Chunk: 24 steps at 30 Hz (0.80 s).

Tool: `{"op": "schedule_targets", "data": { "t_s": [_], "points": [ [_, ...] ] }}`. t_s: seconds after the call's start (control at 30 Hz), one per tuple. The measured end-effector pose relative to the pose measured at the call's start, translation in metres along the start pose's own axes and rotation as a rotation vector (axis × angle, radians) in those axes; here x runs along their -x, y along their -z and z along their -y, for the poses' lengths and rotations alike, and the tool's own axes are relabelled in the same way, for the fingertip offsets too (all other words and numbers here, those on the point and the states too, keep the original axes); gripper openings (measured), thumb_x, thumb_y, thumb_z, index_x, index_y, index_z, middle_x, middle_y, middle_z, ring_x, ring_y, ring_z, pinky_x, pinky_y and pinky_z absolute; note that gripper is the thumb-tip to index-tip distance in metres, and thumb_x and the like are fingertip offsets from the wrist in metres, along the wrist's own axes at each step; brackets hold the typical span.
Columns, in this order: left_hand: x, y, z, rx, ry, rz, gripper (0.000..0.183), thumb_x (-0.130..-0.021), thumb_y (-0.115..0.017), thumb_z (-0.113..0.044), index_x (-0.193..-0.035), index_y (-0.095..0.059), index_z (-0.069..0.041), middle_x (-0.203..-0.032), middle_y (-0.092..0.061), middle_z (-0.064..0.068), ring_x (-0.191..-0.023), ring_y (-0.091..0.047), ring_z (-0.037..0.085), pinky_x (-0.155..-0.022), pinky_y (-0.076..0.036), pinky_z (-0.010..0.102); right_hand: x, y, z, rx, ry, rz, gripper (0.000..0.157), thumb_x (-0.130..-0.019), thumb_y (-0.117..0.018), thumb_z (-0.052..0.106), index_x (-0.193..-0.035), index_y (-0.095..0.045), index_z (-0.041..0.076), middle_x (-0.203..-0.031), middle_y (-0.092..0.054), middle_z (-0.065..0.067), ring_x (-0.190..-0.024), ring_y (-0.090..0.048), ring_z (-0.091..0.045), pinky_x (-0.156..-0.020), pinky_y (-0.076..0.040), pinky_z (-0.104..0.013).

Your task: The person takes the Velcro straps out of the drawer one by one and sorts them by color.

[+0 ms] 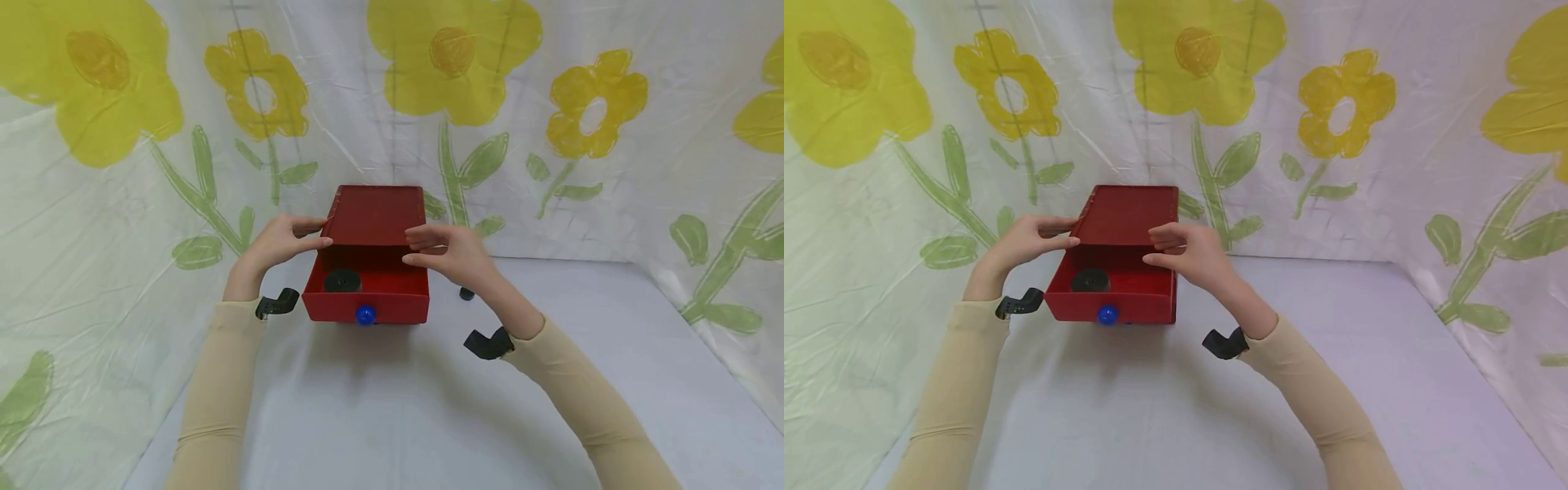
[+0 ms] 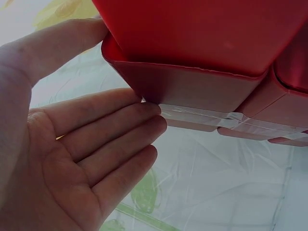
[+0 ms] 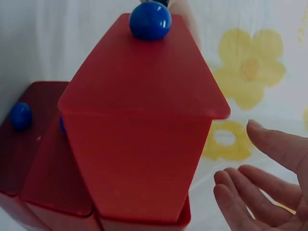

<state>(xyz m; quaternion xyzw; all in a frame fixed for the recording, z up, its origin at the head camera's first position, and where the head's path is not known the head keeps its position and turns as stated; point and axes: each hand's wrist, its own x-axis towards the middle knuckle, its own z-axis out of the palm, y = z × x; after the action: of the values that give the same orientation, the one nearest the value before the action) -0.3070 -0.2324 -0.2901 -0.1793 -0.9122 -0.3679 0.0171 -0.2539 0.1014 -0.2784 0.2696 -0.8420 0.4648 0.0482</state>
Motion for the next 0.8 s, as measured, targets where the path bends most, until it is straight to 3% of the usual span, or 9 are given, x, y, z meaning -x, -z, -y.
{"op": "schedule_targets", "data": {
  "t_s": [0.23, 0.8],
  "points": [
    [0.000, -0.001, 0.000, -0.007, -0.001, -0.007, 0.060, -0.083, -0.069, -0.048, -0.133, -0.057, -0.017, -0.133, -0.058, 0.010, -0.124, -0.053, 0.032, -0.101, -0.043, 0.051, -0.013, -0.014, 0.008, 0.031, 0.042, 0.053, 0.045, -0.081, -0.076, 0.026, -0.120, -0.065, 0.007, -0.113, -0.068, -0.010, -0.098, -0.067, -0.015, -0.086, -0.054, -0.029],
    [-0.001, -0.002, 0.003, 0.003, 0.008, -0.003, 0.062, -0.082, -0.068, -0.050, -0.133, -0.057, -0.016, -0.133, -0.058, 0.010, -0.123, -0.054, 0.032, -0.099, -0.044, 0.052, -0.036, -0.053, 0.023, 0.095, -0.004, 0.174, 0.046, -0.080, -0.077, 0.029, -0.120, -0.065, 0.009, -0.113, -0.069, -0.005, -0.099, -0.068, -0.014, -0.084, -0.054, -0.024]
  ]
}}
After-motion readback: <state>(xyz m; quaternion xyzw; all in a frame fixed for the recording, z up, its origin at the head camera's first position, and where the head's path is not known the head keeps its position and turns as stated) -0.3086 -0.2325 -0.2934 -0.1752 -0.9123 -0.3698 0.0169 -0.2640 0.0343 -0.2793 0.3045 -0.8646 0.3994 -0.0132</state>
